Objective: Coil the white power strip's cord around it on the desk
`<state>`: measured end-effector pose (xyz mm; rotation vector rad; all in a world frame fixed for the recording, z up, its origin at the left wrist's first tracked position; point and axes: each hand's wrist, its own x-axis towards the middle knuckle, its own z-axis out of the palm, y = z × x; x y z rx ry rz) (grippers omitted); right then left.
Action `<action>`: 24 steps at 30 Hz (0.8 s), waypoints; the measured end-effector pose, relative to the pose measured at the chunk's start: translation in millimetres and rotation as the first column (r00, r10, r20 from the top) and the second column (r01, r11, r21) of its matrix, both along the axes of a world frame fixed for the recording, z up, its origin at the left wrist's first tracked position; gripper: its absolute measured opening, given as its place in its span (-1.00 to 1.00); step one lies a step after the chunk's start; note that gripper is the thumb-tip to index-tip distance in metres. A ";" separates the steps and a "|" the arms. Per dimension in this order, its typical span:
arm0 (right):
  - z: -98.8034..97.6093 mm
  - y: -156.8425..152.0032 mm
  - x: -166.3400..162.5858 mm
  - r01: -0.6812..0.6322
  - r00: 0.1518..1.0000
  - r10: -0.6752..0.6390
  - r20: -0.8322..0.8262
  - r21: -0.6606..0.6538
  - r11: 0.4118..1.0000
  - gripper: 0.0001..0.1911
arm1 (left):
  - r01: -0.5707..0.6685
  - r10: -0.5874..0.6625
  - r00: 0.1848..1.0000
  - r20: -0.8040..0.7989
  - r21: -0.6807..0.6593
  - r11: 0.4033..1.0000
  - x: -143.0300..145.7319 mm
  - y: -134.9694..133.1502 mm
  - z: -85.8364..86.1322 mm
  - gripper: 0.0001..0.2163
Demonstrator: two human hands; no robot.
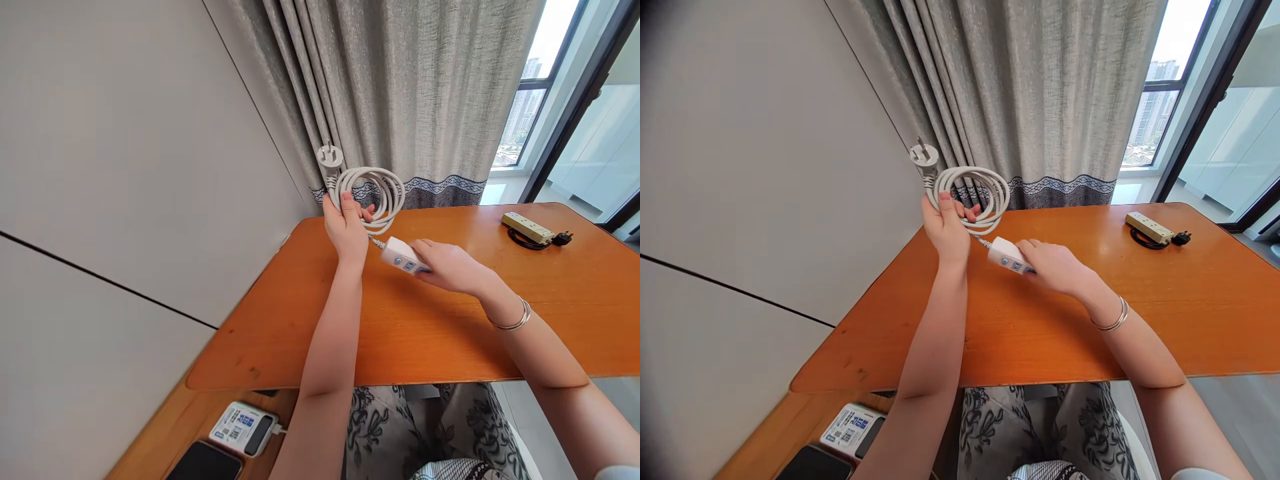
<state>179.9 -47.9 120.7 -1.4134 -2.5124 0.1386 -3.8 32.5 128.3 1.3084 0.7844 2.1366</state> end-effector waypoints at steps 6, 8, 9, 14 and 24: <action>11.6 -22.8 9.8 -0.009 0.999 -0.013 0.029 0.625 0.781 -0.61 | -0.039 0.016 0.929 -0.369 -0.056 0.998 -2.1 2.9 -11.5 -0.64; 13.4 -27.4 11.8 -0.022 0.999 0.039 -0.007 0.729 0.684 -0.66 | 0.036 -0.075 0.905 -0.418 -0.100 0.994 -2.4 2.8 -12.0 -0.62; 14.3 -29.4 11.9 -0.034 0.997 0.072 -0.018 0.754 0.656 -0.67 | 0.083 -0.129 0.893 -0.431 -0.125 0.989 -3.1 2.9 -11.8 -0.62; 18.3 -30.2 11.4 -0.117 0.951 0.289 -0.106 0.744 0.658 -0.57 | 0.355 -0.449 0.775 -0.445 -0.281 0.892 -9.3 -0.9 -7.0 -0.57; -3.6 30.4 31.8 0.131 0.458 0.228 -0.859 0.319 0.939 -0.14 | 0.619 -0.739 0.611 -0.285 -0.410 0.670 16.5 -18.6 -5.6 -0.45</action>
